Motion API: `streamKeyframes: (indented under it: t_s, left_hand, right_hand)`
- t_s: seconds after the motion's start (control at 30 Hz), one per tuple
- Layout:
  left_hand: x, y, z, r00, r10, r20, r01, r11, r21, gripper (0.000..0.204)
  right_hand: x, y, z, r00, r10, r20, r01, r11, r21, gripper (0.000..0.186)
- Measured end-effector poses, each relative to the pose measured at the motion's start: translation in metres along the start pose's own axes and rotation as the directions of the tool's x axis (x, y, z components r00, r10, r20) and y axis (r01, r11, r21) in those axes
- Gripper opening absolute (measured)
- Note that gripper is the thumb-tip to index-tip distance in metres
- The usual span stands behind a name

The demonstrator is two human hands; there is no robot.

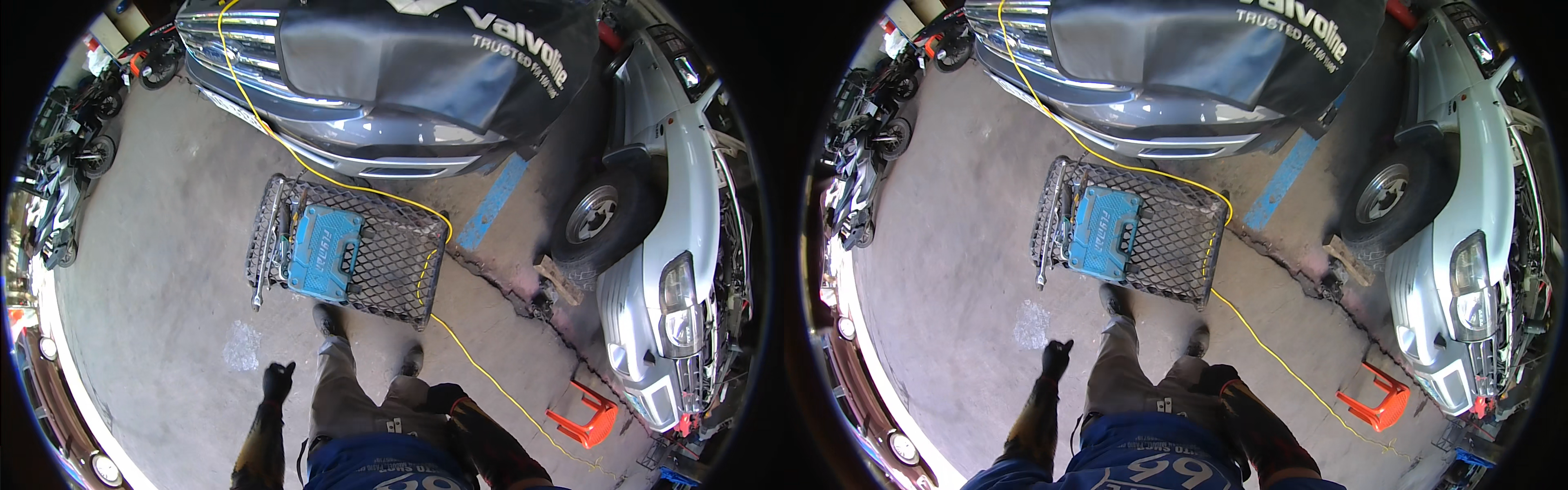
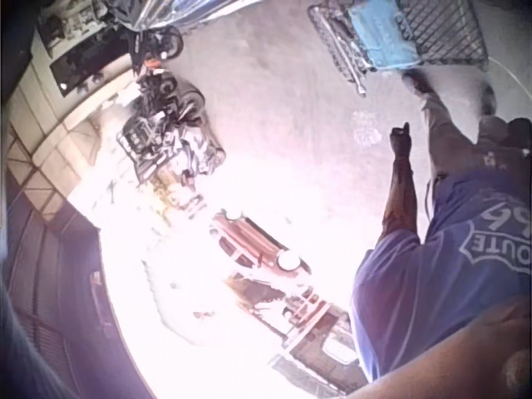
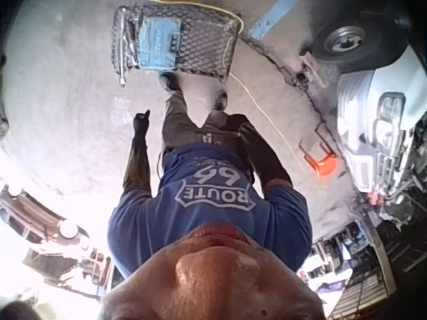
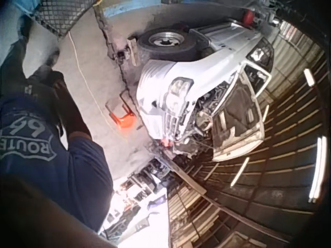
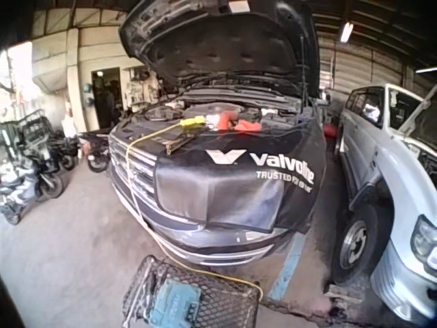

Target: The person works under the hood of a white car, using a ratchet and socket to loosen and remove bolts from the engine area. They retrieve tools from a nearby toolbox and continue removing fasteners while adjusting their position around the engine bay.

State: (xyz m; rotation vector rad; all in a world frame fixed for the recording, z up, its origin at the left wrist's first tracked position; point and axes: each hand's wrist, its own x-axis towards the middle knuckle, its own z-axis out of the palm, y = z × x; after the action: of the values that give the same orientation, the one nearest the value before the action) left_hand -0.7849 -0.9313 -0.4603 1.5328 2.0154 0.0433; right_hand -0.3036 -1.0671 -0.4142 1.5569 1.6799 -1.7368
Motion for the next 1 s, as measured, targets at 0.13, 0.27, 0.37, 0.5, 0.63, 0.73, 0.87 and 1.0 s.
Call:
streamKeyframes:
  t_s: [0.13,0.27,0.37,0.5,0.63,0.73,0.87,1.0]
  left_hand:
    - [-0.066,-0.029,0.028,0.962,-0.154,0.223,0.165,0.986,-0.031,0.059]
    - [-0.037,-0.045,0.014,0.969,-0.012,0.248,0.019,1.000,-0.025,0.049]
    - [0.012,-0.051,-0.006,0.962,0.081,0.262,-0.029,0.980,-0.196,0.032]
    - [0.085,-0.035,-0.042,0.970,0.160,0.183,-0.128,0.976,-0.175,0.038]
    - [0.121,-0.010,-0.062,0.973,0.019,0.228,0.052,0.952,-0.302,0.045]
    - [0.133,-0.003,-0.057,0.957,0.038,0.288,0.058,0.947,-0.316,0.047]
    - [0.134,-0.015,-0.036,0.946,0.078,0.314,0.031,0.944,-0.329,0.048]
    - [0.116,-0.040,-0.028,0.916,0.047,0.398,0.051,0.971,-0.232,0.040]
  right_hand:
    - [-0.026,0.016,0.000,0.936,0.237,0.262,-0.283,0.947,0.153,0.061]
    - [0.022,0.049,0.030,0.948,0.306,0.093,-0.319,0.894,0.314,0.062]
    - [0.058,0.068,0.034,0.829,-0.223,-0.512,0.036,0.936,-0.349,0.036]
    - [0.062,0.050,-0.008,0.720,0.087,-0.689,0.218,0.914,0.343,0.044]
    - [0.043,0.005,-0.045,0.577,-0.156,-0.802,0.140,0.986,-0.091,0.022]
    - [0.032,-0.008,-0.051,0.604,-0.180,-0.777,0.077,0.983,-0.168,0.023]
    - [0.024,0.003,-0.046,0.733,-0.088,-0.674,-0.053,0.981,-0.186,0.022]
    - [0.020,0.015,-0.044,0.758,-0.039,-0.651,-0.148,0.962,-0.230,0.021]
